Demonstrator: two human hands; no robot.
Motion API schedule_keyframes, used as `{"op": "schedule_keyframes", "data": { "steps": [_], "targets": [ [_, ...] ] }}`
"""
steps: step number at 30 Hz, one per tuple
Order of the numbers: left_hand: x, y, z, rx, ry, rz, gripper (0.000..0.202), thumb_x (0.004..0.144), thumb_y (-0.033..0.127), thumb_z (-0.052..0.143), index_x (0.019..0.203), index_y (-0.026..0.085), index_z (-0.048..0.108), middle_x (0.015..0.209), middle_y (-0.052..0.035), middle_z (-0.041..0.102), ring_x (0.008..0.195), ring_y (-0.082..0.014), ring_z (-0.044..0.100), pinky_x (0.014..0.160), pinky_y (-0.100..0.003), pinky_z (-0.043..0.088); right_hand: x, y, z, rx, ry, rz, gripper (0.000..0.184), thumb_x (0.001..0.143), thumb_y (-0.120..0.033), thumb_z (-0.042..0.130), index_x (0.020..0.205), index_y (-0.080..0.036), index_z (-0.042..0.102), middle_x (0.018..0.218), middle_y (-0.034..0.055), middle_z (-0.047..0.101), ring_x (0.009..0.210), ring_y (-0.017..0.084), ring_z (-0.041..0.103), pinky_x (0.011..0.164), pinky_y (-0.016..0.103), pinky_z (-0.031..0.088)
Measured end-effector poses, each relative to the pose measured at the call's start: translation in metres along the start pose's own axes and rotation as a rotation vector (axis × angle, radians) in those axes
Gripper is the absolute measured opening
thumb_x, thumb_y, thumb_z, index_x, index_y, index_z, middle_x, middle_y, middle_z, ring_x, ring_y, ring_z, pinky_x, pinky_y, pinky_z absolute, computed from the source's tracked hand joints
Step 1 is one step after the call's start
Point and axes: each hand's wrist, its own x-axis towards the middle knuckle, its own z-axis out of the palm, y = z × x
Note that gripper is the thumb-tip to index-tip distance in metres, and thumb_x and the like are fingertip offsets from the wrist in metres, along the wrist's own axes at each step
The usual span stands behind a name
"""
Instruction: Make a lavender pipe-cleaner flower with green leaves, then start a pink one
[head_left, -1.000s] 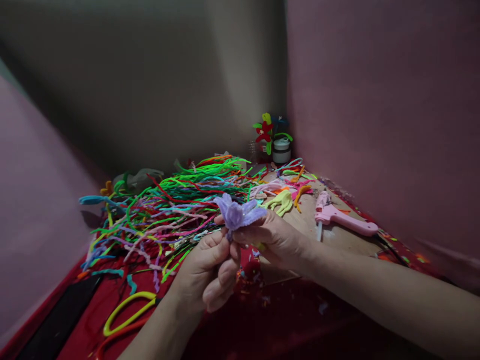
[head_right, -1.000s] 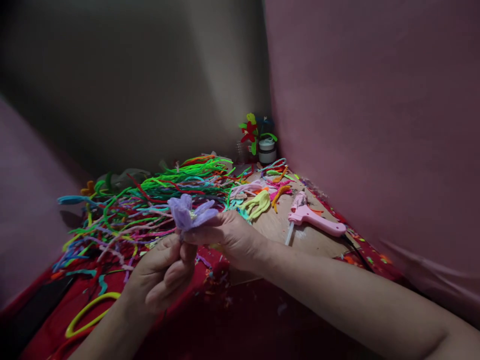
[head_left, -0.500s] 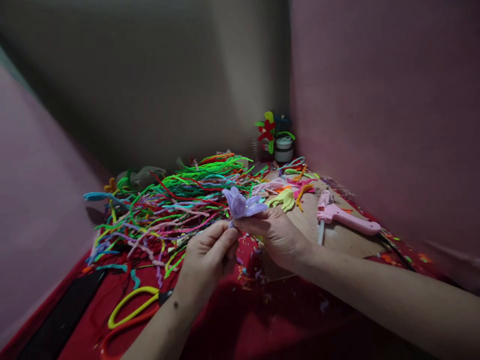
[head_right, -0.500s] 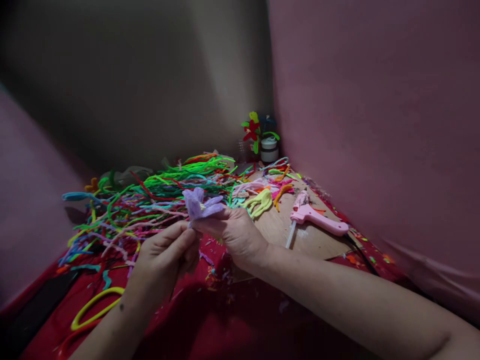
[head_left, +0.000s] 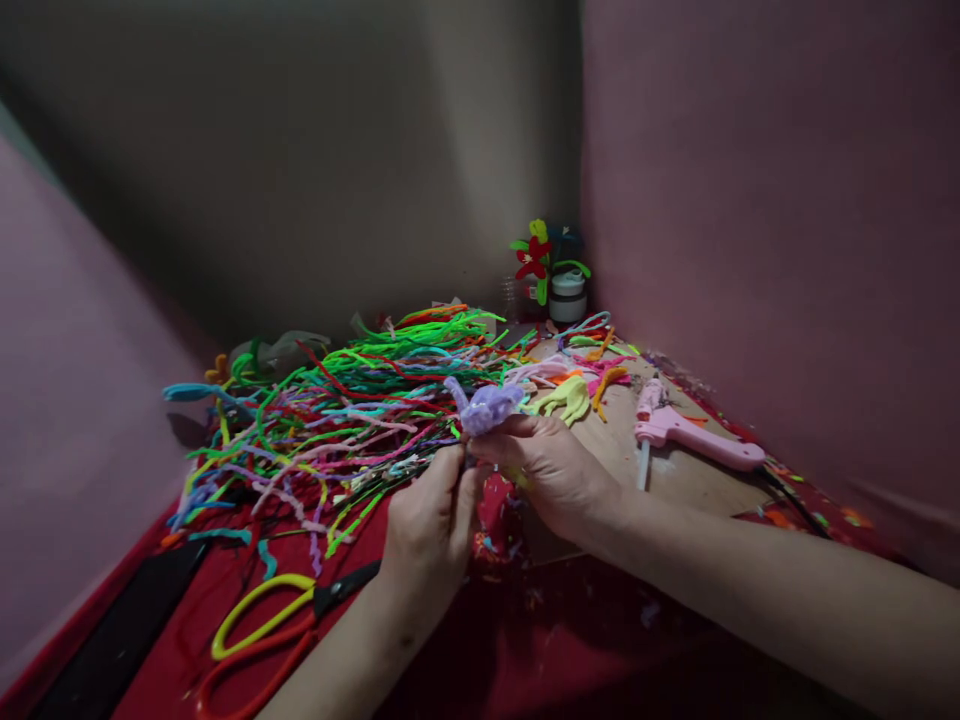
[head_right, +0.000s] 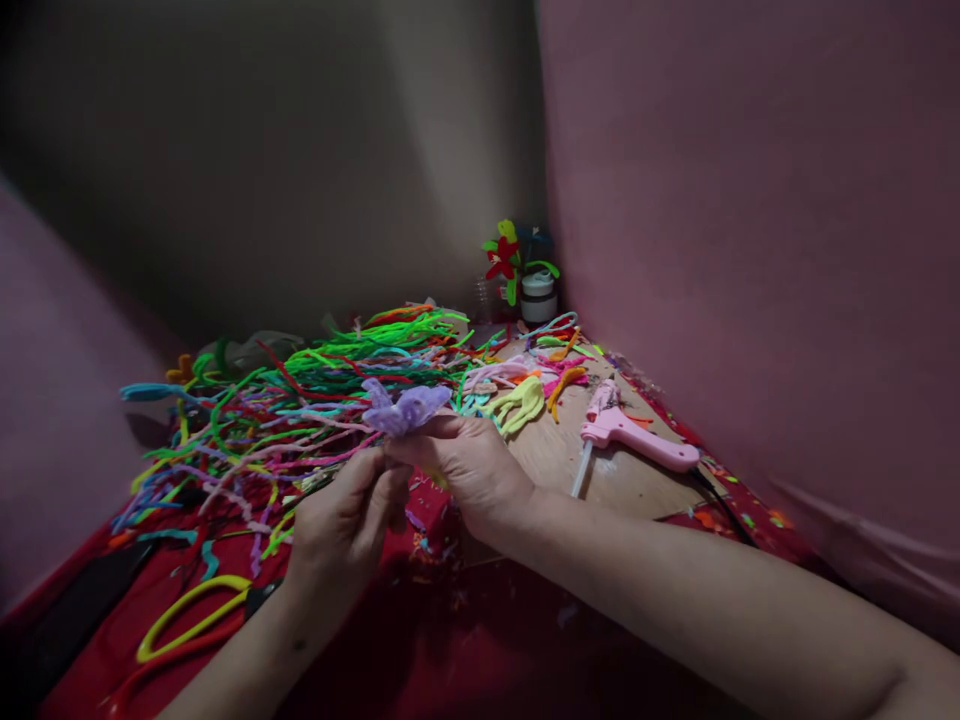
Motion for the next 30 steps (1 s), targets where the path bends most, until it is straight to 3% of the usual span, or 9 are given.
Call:
{"op": "schedule_keyframes", "data": {
  "steps": [3,7,12,15,18,25,28,30],
  "targets": [
    [0.000,-0.001,0.002,0.006,-0.026,-0.031,0.021,0.084,0.027,0.049,0.066,0.018,0.055,0.051,0.0041,0.046,0.044,-0.0071,0.040,0.045,-0.019,0.034,0.000,-0.001,0.000,-0.074,-0.010,-0.050,0.019,0.062,-0.032,0.075,0.073,-0.017,0.070,0.067,-0.0006,0.064,0.065,0.012,0.055,0.070,0.029,0.044],
    [0.001,-0.001,0.000,-0.249,-0.082,-0.198,0.023,0.084,0.032,0.049,0.066,0.018,0.051,0.046,0.0062,0.040,0.036,-0.0060,0.035,0.035,-0.018,0.028,-0.003,-0.007,0.000,-0.249,-0.029,-0.106,0.023,0.060,-0.028,0.077,0.078,-0.017,0.070,0.075,-0.0003,0.065,0.073,0.013,0.056,0.076,0.030,0.044],
    [0.002,0.004,-0.003,-0.487,-0.114,-0.292,0.021,0.082,0.033,0.055,0.068,0.016,0.052,0.046,0.0070,0.042,0.032,-0.0038,0.033,0.033,-0.016,0.028,-0.005,-0.012,-0.001,-0.455,-0.010,-0.160,0.014,0.066,-0.025,0.071,0.079,-0.018,0.071,0.081,0.0012,0.065,0.081,0.015,0.056,0.081,0.031,0.043],
    [0.004,0.005,-0.003,-0.666,-0.167,-0.382,0.021,0.082,0.031,0.056,0.068,0.016,0.051,0.046,0.0075,0.044,0.029,-0.0014,0.028,0.033,-0.016,0.031,-0.002,-0.011,-0.004,-0.393,-0.022,-0.154,0.014,0.068,-0.024,0.069,0.082,-0.021,0.071,0.084,0.0007,0.065,0.084,0.015,0.056,0.082,0.032,0.042],
    [0.006,0.003,-0.004,-0.845,-0.262,-0.453,0.020,0.083,0.028,0.053,0.068,0.016,0.051,0.045,0.0084,0.043,0.026,-0.0003,0.022,0.030,-0.016,0.034,0.000,-0.010,-0.006,-0.211,-0.067,-0.071,0.013,0.067,-0.026,0.070,0.079,-0.020,0.071,0.077,-0.0007,0.064,0.075,0.012,0.055,0.077,0.030,0.043],
    [0.005,-0.011,-0.005,-1.191,-0.491,-0.447,0.019,0.083,0.029,0.054,0.072,0.014,0.059,0.041,0.0107,0.034,0.023,0.0012,0.012,0.025,-0.012,0.030,-0.001,-0.009,-0.005,-0.102,-0.121,0.090,0.012,0.066,-0.026,0.072,0.065,-0.015,0.067,0.060,-0.0029,0.057,0.055,0.007,0.045,0.055,0.023,0.032],
    [0.007,-0.010,-0.004,-1.133,-0.523,-0.463,0.020,0.082,0.033,0.055,0.073,0.015,0.057,0.042,0.0108,0.034,0.023,0.0005,0.013,0.025,-0.014,0.030,-0.001,-0.006,-0.005,-0.073,-0.091,0.121,0.011,0.067,-0.025,0.071,0.065,-0.015,0.066,0.059,-0.0035,0.056,0.052,0.006,0.043,0.052,0.022,0.028],
    [0.006,-0.006,-0.002,-0.885,-0.423,-0.426,0.024,0.084,0.036,0.051,0.070,0.016,0.055,0.046,0.0081,0.041,0.026,-0.0014,0.025,0.031,-0.016,0.035,-0.001,-0.005,-0.005,-0.056,-0.026,0.102,0.011,0.065,-0.025,0.072,0.067,-0.016,0.067,0.058,-0.0043,0.056,0.052,0.006,0.042,0.052,0.022,0.028]
  ]
}}
